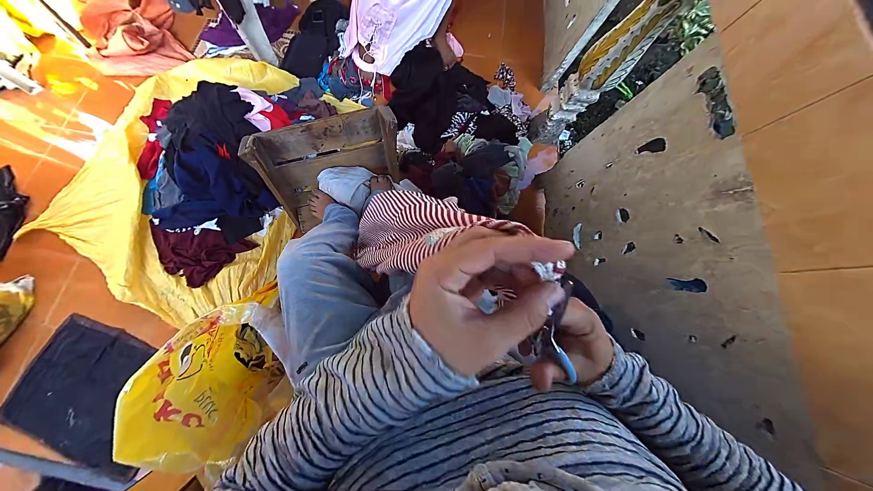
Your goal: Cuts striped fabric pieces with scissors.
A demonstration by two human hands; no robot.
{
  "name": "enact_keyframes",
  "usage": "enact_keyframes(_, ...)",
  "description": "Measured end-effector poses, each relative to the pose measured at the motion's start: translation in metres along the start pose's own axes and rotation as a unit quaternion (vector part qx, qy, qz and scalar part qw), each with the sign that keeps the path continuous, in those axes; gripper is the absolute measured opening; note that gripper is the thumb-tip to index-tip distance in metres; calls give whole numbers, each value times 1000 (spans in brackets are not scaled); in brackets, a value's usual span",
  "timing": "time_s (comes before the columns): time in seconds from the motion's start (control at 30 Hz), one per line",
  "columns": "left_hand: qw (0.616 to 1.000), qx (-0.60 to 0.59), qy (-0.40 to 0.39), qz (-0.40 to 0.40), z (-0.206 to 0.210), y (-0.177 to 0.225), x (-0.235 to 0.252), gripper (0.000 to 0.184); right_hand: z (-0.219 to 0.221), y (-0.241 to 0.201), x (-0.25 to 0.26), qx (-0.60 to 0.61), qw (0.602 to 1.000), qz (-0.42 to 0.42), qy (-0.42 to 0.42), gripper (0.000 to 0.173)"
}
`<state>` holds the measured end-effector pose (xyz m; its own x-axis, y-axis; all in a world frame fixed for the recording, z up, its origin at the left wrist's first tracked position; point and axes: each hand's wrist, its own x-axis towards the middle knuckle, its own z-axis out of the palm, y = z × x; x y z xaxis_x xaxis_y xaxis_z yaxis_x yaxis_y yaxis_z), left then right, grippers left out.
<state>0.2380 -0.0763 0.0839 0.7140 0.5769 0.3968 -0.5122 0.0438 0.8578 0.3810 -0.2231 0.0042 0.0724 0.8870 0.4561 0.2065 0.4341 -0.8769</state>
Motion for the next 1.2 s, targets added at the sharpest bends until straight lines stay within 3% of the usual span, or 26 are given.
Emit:
enact_keyframes(0.1,999,26,23,5,-4,0,0,26,4,2,3,50,999,18,0,40)
enact_keyframes(0.27,988,27,135,-62,-45,-45,-13,36,17,33,1,167,977,127,-24,38)
enact_keyframes(0.43,975,41,187,-108,-60,-51,-31,62,29,43,9,287,932,197,-99,46)
enact_keyframes(0.8,977,39,191,-86,-54,-51,-39,74,37,44,29,261,940,200,-93,57)
enact_keyframes(1.0,976,53,195,-86,-54,-47,-37,81,42,41,22,254,947,186,-60,39)
enact_keyframes(1.2,984,47,149,-86,-51,-48,-40,86,38,44,29,278,941,177,-76,47)
